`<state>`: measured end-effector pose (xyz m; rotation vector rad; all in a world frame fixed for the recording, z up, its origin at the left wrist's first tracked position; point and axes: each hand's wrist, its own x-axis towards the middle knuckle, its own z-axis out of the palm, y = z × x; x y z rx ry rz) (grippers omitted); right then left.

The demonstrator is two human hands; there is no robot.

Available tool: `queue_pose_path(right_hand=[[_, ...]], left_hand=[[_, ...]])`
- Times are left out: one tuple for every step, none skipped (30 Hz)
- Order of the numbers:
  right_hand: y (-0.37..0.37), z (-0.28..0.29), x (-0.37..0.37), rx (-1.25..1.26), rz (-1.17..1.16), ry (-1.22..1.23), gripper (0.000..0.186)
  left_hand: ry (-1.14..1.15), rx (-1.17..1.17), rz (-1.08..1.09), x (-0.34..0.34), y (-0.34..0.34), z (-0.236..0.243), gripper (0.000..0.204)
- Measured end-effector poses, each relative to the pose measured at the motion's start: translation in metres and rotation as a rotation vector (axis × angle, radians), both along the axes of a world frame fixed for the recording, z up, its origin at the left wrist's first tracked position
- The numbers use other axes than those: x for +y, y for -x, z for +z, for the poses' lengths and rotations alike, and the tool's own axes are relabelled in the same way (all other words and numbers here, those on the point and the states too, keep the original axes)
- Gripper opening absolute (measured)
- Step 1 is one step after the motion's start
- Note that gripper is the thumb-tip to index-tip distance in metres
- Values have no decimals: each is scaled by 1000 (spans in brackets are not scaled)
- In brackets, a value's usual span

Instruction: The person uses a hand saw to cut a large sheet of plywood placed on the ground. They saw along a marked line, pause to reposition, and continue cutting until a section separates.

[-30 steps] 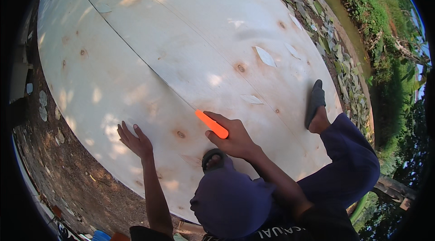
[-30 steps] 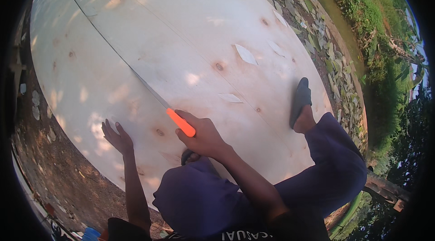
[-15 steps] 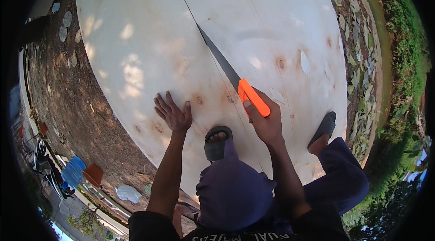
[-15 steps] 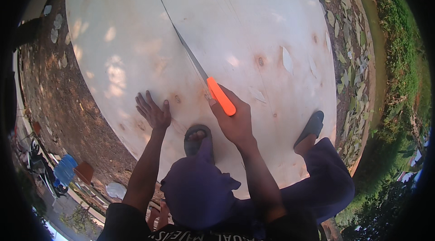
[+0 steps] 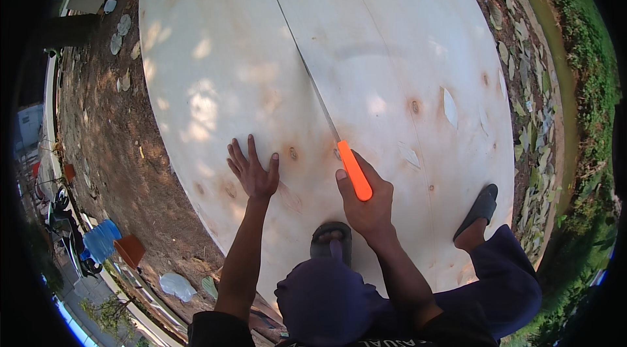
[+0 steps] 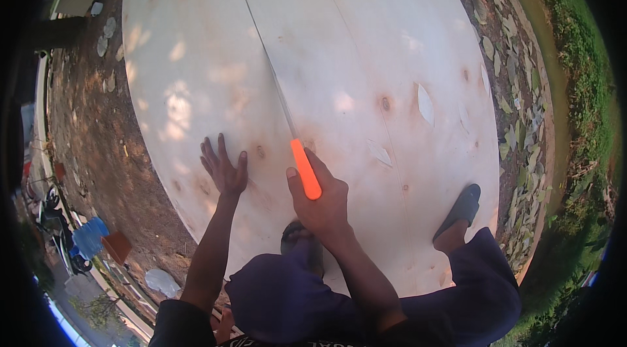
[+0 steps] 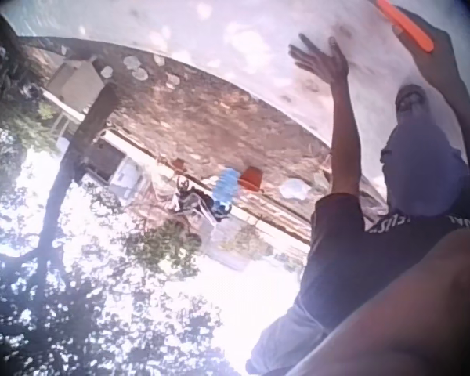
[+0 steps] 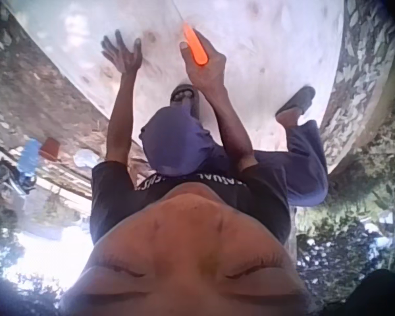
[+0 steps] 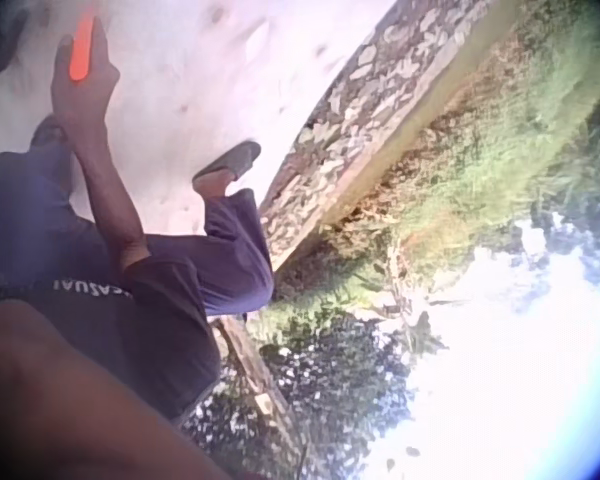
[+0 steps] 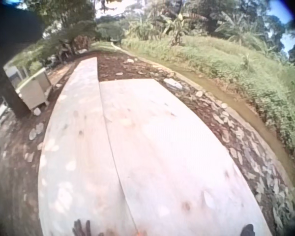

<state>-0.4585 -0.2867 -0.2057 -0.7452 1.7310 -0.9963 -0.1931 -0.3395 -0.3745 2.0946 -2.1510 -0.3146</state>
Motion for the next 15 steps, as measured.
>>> queue_pose_path(right_hand=[[-2, 5, 10, 8, -6, 11, 46], [-4, 9, 17, 14, -4, 26, 45], [-10, 5, 30, 24, -16, 81, 45], [-13, -4, 42, 48, -32, 146, 44], [-14, -11, 49, 70, -47, 212, 44], [-17, -15, 41, 56, -42, 190, 43], [-18, -22, 19, 44, -40, 167, 43], [-18, -31, -3, 35, -40, 137, 42], [-12, -42, -34, 8, -14, 106, 42], [-5, -51, -49, -24, 15, 67, 41], [-7, -51, -51, -22, 37, 53, 41], [-7, -48, -52, -19, 58, 40, 41], [-6, -47, -51, -13, 78, 26, 41], [-10, -51, -26, -9, 14, 83, 42], [-16, -52, 9, -3, -49, 145, 42]], left_hand=[[-3, -12, 3, -5, 1, -2, 84], [-1, -26, 15, -6, 0, -1, 84], [3, -58, 18, -2, -6, 1, 84], [17, -76, 16, -1, -5, 1, 84], [32, -96, 16, -2, -3, 0, 84], [25, -81, 25, -2, -5, 3, 83], [16, -64, 31, -4, -3, 4, 83], [1, -45, 33, -4, -1, 3, 83], [-3, -34, 18, -3, 5, 3, 83], [-16, -28, 5, 5, 9, 2, 83], [-15, -29, 1, 6, 4, 2, 83], [-15, -35, 0, 8, -1, 1, 83], [-14, -38, -1, 10, -4, 0, 83], [-10, -37, 3, 10, -6, -1, 83], [-1, -66, 3, 10, -9, 0, 83]])
